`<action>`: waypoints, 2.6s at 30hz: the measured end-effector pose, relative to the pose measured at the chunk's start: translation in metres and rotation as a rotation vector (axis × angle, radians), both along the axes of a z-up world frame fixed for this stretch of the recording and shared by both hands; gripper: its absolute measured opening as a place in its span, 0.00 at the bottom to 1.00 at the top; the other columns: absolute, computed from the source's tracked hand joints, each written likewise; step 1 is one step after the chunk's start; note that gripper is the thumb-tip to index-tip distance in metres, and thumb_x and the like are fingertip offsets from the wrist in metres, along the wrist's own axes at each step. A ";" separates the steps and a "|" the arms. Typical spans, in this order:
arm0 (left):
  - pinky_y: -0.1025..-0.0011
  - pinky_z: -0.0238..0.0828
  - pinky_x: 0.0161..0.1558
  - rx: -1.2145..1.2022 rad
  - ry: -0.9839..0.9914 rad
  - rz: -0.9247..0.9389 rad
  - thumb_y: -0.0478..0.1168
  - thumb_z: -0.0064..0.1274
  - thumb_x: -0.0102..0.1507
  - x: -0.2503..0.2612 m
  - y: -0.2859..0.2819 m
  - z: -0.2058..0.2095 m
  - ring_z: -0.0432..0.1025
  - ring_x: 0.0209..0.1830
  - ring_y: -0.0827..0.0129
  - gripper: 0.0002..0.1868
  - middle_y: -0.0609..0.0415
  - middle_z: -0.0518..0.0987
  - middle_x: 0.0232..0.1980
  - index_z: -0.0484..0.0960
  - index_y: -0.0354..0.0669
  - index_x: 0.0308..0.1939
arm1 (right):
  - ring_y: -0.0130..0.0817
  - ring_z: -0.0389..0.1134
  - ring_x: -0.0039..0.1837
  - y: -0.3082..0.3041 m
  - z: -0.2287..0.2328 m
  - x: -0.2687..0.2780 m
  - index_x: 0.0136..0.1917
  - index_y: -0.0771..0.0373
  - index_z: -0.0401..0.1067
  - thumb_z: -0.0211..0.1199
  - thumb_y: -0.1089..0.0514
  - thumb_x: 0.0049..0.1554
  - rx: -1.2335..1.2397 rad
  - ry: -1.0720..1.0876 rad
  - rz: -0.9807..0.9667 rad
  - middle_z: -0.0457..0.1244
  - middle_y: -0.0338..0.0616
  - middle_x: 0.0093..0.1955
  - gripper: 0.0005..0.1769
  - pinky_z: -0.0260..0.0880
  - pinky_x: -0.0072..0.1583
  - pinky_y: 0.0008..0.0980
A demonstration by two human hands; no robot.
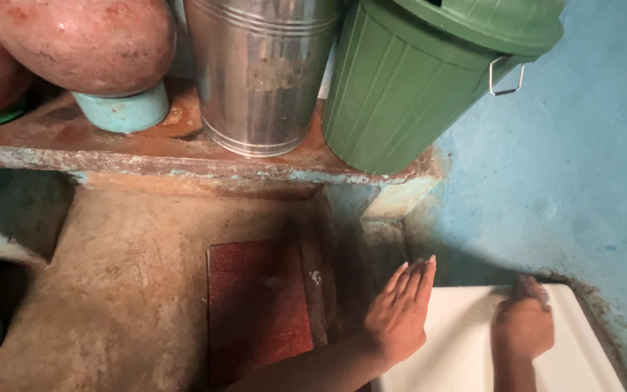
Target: The person cleans the surface and drain of a washbasin by hand with a cloth, then turns the entire basin over to wipe the underside.
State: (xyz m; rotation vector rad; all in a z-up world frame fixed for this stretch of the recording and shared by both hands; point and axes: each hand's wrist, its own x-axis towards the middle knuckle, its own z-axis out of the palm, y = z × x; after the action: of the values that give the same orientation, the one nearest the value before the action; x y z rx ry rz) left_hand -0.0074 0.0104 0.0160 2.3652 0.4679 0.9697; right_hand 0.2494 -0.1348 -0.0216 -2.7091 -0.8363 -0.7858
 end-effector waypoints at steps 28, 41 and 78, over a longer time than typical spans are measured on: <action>0.59 0.46 0.78 0.041 0.089 -0.002 0.29 0.46 0.56 0.002 0.000 0.000 0.62 0.74 0.51 0.42 0.32 0.68 0.69 0.54 0.20 0.74 | 0.39 0.68 0.72 0.001 0.016 -0.033 0.62 0.58 0.78 0.56 0.69 0.64 0.065 0.133 0.512 0.67 0.46 0.68 0.17 0.64 0.77 0.36; 0.61 0.46 0.79 0.024 0.097 -0.002 0.28 0.46 0.57 0.001 -0.001 -0.003 0.63 0.74 0.52 0.41 0.34 0.70 0.70 0.55 0.21 0.75 | 0.48 0.72 0.59 -0.012 0.037 -0.001 0.57 0.55 0.82 0.61 0.59 0.70 0.110 0.139 0.154 0.70 0.51 0.57 0.09 0.71 0.64 0.39; 0.63 0.55 0.76 0.249 0.063 0.133 0.34 0.42 0.64 0.021 -0.002 -0.032 0.69 0.70 0.58 0.33 0.39 0.76 0.64 0.63 0.26 0.73 | 0.53 0.62 0.73 0.032 0.029 -0.088 0.66 0.68 0.73 0.60 0.70 0.52 0.095 0.299 0.365 0.63 0.58 0.71 0.27 0.61 0.72 0.42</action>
State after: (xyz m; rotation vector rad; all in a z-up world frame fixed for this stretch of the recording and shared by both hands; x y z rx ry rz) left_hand 0.0132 0.0083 -0.0161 2.6212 0.5629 1.0691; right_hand 0.1617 -0.1023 0.0072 -2.4027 -1.1364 -0.3246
